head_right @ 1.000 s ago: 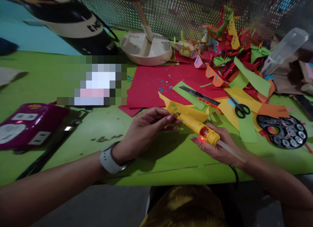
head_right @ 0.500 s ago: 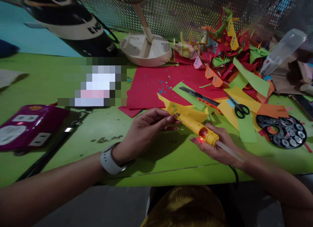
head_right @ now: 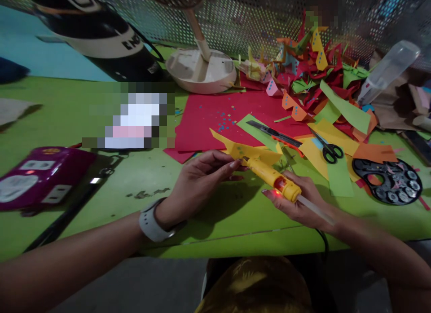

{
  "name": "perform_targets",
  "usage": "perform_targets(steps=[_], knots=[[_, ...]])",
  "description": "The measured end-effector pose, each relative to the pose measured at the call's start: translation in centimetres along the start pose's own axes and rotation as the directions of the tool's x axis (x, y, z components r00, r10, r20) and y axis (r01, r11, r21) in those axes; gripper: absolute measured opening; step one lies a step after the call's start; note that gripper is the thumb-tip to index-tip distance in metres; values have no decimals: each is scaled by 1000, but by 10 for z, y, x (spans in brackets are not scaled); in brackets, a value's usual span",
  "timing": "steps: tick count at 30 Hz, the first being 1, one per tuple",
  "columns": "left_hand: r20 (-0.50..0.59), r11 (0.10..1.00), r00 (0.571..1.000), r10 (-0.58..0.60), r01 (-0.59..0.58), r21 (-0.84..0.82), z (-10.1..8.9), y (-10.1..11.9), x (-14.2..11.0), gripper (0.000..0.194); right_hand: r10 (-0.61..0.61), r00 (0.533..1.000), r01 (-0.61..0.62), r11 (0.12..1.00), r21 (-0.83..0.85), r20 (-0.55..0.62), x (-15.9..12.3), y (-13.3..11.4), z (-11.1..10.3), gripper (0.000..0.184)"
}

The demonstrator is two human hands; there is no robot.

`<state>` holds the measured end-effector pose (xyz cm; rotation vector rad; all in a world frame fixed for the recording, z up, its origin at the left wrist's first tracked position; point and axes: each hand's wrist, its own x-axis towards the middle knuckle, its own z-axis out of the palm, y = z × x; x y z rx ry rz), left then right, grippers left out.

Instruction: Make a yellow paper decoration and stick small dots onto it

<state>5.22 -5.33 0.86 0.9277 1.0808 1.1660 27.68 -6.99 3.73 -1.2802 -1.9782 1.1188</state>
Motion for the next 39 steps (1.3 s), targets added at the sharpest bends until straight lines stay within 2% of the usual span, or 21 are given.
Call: perform_targets(steps=[4, 6, 8, 10, 12, 14, 16, 20, 24, 26, 28, 31, 34, 37, 39], knots=[[-3, 999, 999, 47, -47, 25, 1, -2, 0, 30, -84, 996, 81, 987, -141, -16, 1, 0, 0, 25], [-5, 998, 998, 59, -59, 27, 1, -2, 0, 30, -181, 983, 170, 949, -264, -17, 1, 5, 1, 25], [-6, 999, 999, 51, -51, 18, 2, -2, 1, 32, -354, 935, 316, 846, -430, -9, 1, 10, -1, 20], [-5, 1000, 1000, 26, -26, 7, 2, -1, 2, 34, -508, 861, 427, 681, -595, 37, 0, 13, -5, 13], [-11, 1000, 1000, 5, -5, 0, 2, 0, 2, 35, -563, 821, 452, 545, -706, 91, -3, 12, -11, 14], [-25, 1000, 1000, 0, 0, -9, 1, 0, 3, 34, -545, 833, 413, 502, -760, 93, -9, 7, -20, 20], [-38, 1000, 999, 0, -1, -25, 0, 0, 3, 33, -505, 862, 333, 509, -794, 38, -17, 5, -30, 24], [-78, 999, 997, 4, -7, -41, -1, 0, 4, 30, -359, 919, 53, 518, -854, -161, -41, 22, -52, 28], [-126, 999, 992, -26, 20, -49, -1, 1, 6, 28, -202, 906, -206, 556, -805, -371, -76, 54, -77, 32], [-136, 997, 990, -32, 23, -69, 0, 2, 6, 27, -146, 869, -319, 565, -761, -473, -92, 66, -87, 32], [-139, 996, 990, -27, 14, -88, 1, 4, 6, 26, -139, 818, -404, 552, -730, -558, -106, 74, -94, 32], [-152, 993, 988, -28, 10, -118, 2, 7, 6, 22, -148, 769, -488, 494, -720, -622, -118, 83, -97, 31], [-161, 991, 986, -29, 8, -132, 2, 9, 8, 20, -106, 764, -530, 459, -713, -637, -122, 90, -101, 34], [-172, 990, 985, 1, -25, -136, 1, 11, 9, 20, -62, 794, -507, 481, -715, -605, -121, 91, -110, 34], [-178, 988, 984, 18, -44, -147, 0, 12, 10, 20, -99, 822, -453, 481, -751, -560, -118, 84, -113, 31]])
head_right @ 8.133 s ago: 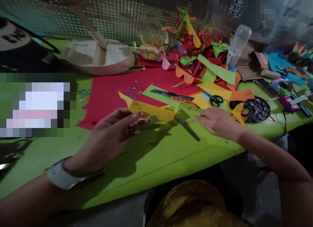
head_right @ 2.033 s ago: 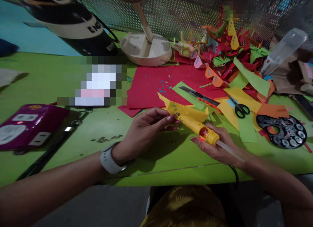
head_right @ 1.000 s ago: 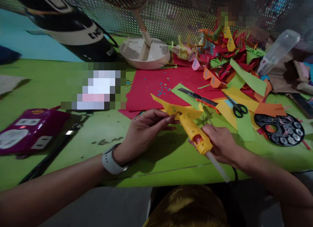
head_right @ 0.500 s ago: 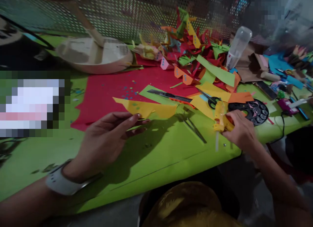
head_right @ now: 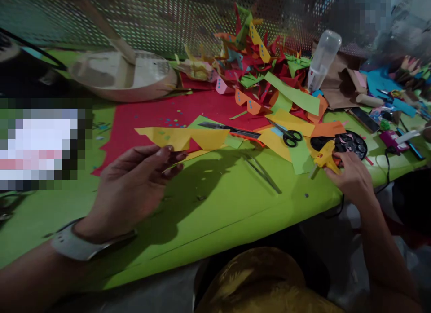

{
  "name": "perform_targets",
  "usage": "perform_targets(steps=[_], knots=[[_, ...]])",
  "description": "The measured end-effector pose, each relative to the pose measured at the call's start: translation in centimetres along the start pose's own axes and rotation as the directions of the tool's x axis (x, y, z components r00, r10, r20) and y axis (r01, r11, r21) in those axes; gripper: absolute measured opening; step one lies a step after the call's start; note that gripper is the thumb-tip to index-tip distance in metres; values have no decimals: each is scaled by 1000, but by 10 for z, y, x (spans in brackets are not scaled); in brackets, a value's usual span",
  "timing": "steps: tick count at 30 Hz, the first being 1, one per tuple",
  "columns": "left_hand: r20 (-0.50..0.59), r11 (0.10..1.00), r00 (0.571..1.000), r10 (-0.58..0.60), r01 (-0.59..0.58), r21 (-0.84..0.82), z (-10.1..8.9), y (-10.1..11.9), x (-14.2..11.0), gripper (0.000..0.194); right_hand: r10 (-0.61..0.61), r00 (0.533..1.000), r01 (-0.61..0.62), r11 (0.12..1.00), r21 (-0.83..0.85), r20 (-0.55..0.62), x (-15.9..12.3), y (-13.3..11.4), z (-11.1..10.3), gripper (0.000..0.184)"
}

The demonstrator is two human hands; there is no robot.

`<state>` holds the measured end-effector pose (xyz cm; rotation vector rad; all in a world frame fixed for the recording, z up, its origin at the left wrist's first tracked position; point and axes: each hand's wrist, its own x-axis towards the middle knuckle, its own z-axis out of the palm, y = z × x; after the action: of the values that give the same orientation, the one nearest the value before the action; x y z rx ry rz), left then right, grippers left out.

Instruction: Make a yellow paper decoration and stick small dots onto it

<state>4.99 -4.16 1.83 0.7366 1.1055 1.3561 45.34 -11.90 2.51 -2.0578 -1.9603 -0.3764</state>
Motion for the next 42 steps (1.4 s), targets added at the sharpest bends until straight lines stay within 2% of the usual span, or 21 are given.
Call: perform_targets(steps=[3, 5, 6, 8, 10, 13, 15, 18, 19, 21, 23, 25, 29, 31, 32, 34, 36, 37, 39, 42], knots=[[-5, 1000, 1000, -1, 1, -13, -1, -1, 1, 22, -107, 988, 107, 994, -4, -113, 5, -22, -11, 21], [2, 1000, 1000, -7, 7, 0, -1, -4, 2, 22, -169, 971, 186, 979, 89, -171, 6, -49, -13, 17], [12, 1000, 1000, -8, 7, 10, -1, -5, 2, 22, -192, 971, 216, 959, 183, -139, 5, -64, -11, 19], [30, 1000, 1000, -4, 3, 27, -2, -8, 2, 22, -272, 961, 243, 918, 314, 49, 5, -93, -4, 35], [43, 1000, 999, 0, -1, 24, -2, -9, 2, 26, -359, 915, 284, 897, 339, 183, 8, -114, 4, 48], [54, 1000, 999, -5, 6, -14, -1, -8, 0, 32, -484, 817, 335, 841, 425, 313, 20, -126, 13, 46], [68, 1000, 998, -14, 15, -17, -1, -7, -1, 34, -514, 758, 257, 801, 540, 401, 30, -125, 12, 42], [89, 1000, 996, -26, 26, 0, -1, -7, -3, 36, -410, 738, -63, 749, 660, 536, 45, -115, 1, 37], [97, 1000, 995, -29, 29, -1, -1, -7, -4, 36, -362, 748, -178, 697, 694, 556, 50, -112, -4, 36], [114, 999, 993, -32, 34, -16, -2, -8, -4, 35, -305, 784, -345, 510, 788, 540, 59, -107, -13, 32], [131, 999, 991, -35, 40, -37, -3, -9, -4, 33, -291, 820, -404, 315, 859, 493, 66, -104, -18, 31], [139, 998, 989, -44, 51, -45, -3, -11, -4, 32, -251, 857, -397, 236, 887, 451, 70, -105, -19, 33], [153, 995, 986, -72, 80, -53, -2, -13, -4, 32, -59, 940, -309, 268, 913, 335, 72, -120, -9, 19], [163, 993, 983, -81, 93, -68, -2, -13, -4, 33, -53, 955, -263, 307, 915, 292, 72, -128, -3, 16], [167, 992, 982, -85, 98, -75, -2, -13, -5, 33, -64, 962, -224, 364, 904, 264, 73, -131, -1, 17], [176, 990, 980, -93, 109, -86, -2, -13, -5, 32, -83, 988, -61, 578, 814, 133, 75, -135, 1, 17], [190, 989, 976, -101, 120, -91, -1, -13, -6, 31, -160, 987, 147, 786, 600, -32, 79, -135, 3, 17], [199, 988, 975, -104, 124, -94, -1, -14, -6, 30, -220, 973, 227, 836, 500, -74, 82, -135, 4, 19], [211, 987, 972, -106, 129, -96, -1, -14, -6, 29, -317, 948, 296, 852, 432, -25, 88, -134, 4, 23], [216, 987, 970, -110, 132, -92, -1, -14, -6, 29, -322, 940, 221, 826, 518, 112, 97, -134, -3, 24]])
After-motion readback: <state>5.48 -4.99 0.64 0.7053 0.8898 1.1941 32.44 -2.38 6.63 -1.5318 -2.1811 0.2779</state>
